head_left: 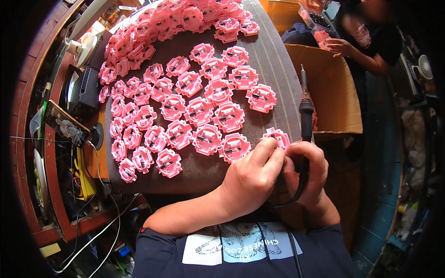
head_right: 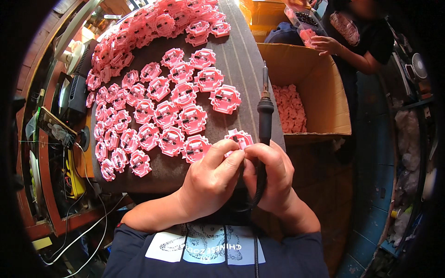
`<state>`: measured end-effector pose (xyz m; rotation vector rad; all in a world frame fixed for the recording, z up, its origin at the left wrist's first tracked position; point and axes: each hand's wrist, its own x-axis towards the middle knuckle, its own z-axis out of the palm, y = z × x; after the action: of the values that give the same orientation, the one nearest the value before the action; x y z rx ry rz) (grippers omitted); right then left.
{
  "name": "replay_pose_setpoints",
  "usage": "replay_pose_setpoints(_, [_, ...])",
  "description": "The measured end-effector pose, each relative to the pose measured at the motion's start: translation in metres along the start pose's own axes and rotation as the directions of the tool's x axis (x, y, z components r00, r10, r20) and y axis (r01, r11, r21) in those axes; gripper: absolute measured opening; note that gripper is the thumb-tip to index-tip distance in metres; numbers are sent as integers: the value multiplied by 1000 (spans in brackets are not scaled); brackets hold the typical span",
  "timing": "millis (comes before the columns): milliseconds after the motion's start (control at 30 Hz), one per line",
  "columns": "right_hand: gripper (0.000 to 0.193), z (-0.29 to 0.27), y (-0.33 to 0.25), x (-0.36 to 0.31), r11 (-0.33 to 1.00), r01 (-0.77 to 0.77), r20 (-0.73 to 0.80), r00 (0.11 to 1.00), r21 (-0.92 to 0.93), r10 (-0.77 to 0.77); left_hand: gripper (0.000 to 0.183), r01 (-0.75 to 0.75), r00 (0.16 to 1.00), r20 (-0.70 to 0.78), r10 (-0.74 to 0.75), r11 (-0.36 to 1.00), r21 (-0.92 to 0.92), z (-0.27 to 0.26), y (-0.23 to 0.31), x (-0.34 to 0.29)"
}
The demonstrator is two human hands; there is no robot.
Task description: The person uses a soldering iron to attach small components to pink plastic housings on a workbench. They pick up each housing, apply solder to the contacts, and place the finished units back on the table. A second person is visible in the background handling similar items.
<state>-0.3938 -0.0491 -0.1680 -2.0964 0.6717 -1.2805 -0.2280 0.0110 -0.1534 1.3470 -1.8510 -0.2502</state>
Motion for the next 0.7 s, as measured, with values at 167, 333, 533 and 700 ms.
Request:
replay_pose_setpoints(167, [36,-1,1,0,1000,-17,-10,1000,-8,17,32,37,999,-14,-38,997,-61,-1,1,6])
replay_pose_setpoints(333, [36,1,2,-5,998,-65,-39,997,16,65,23,51,999,-4,-51,996,-72,0,1,7])
replay_pose_setpoints(533, [42,1,6,-5,962,251,-74,963,-105,-259,22,80,996,-21,-82,994,-75,-1,3,8])
replay_pose_setpoints(700, [44,3,7,-7,950,272,-47,958,-154,-282,24,85,994,-57,-89,994,-71,2,4,5])
